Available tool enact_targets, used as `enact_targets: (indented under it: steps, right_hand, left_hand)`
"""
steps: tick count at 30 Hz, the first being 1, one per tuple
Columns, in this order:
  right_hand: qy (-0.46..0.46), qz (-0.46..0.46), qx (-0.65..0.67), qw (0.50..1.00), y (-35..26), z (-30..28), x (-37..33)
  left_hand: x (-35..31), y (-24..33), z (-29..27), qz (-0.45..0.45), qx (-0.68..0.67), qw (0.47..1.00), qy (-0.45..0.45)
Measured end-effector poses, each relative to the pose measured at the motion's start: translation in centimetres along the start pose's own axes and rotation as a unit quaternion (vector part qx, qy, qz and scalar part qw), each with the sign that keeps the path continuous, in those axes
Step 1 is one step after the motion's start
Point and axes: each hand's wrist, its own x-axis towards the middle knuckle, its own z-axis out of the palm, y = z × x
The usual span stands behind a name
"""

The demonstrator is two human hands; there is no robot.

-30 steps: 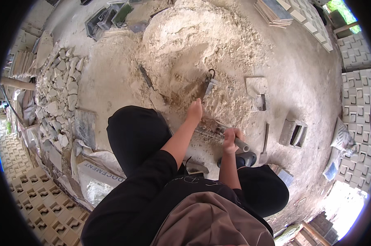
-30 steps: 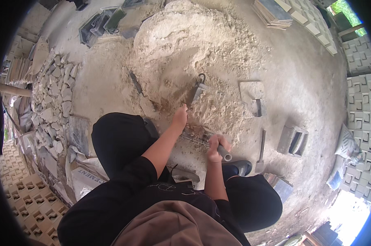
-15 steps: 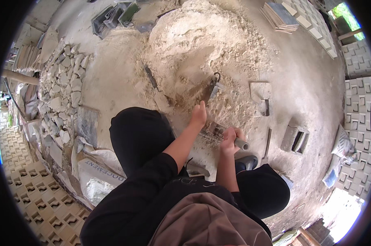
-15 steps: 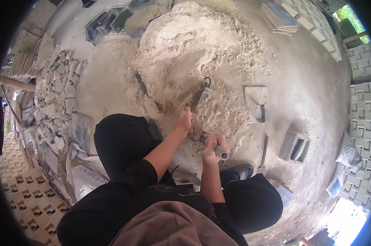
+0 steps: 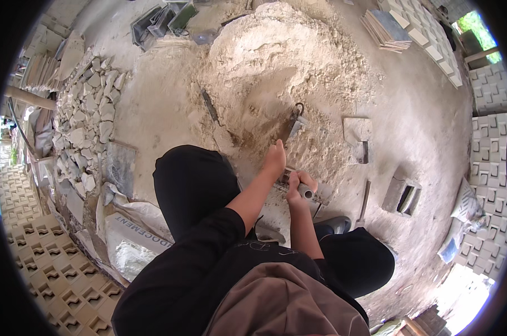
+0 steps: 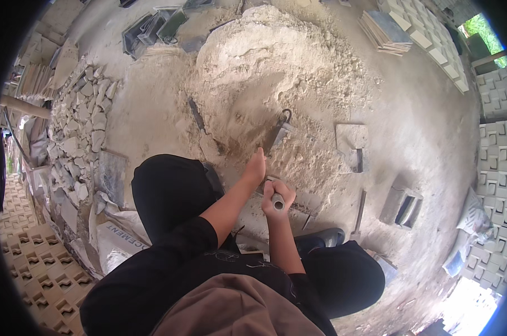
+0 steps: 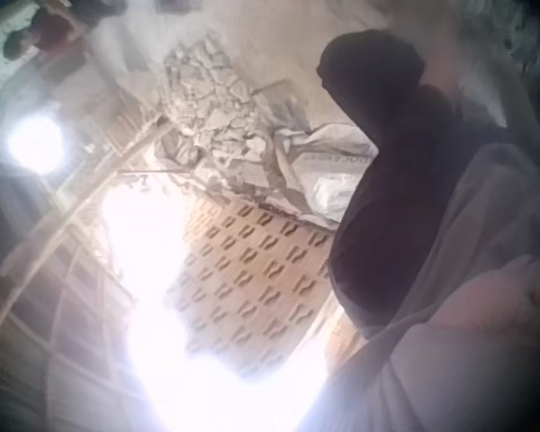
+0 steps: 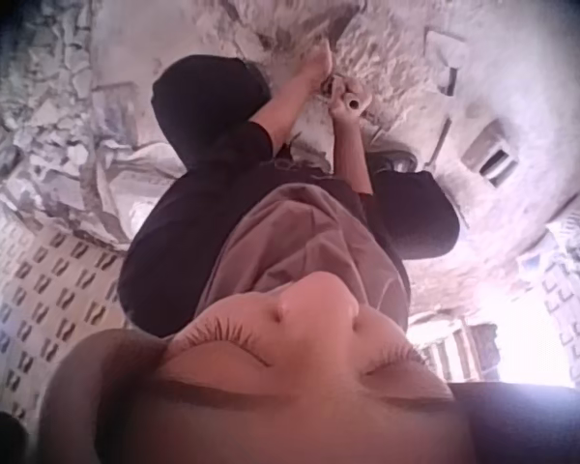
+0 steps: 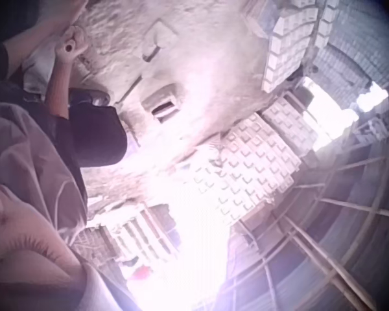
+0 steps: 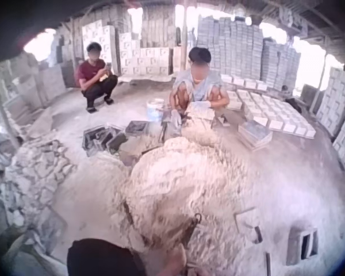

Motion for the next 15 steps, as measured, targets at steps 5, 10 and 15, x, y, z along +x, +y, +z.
enact_targets:
  steps: [5,10,15]
  right_hand:
    - [-0.016,0.016,0.027,0.999,-0.1,-0.4,0.1]
    - [-0.039,0.018,0.074,0.996,-0.9,-0.6,0.6]
    - [-0.048,0.012,0.060,0.997,-0.3,-0.7,0.6]
  left_hand:
    - [-0.9,0.9,0.0,-0.008,-0.010,1.000,0.019]
    - [0.3,-0.5,0.1,-0.027,-0.016,0.999,0.023]
    - [2.2,-2.3,0.9,-0.034,-0.105,0.994,0.025]
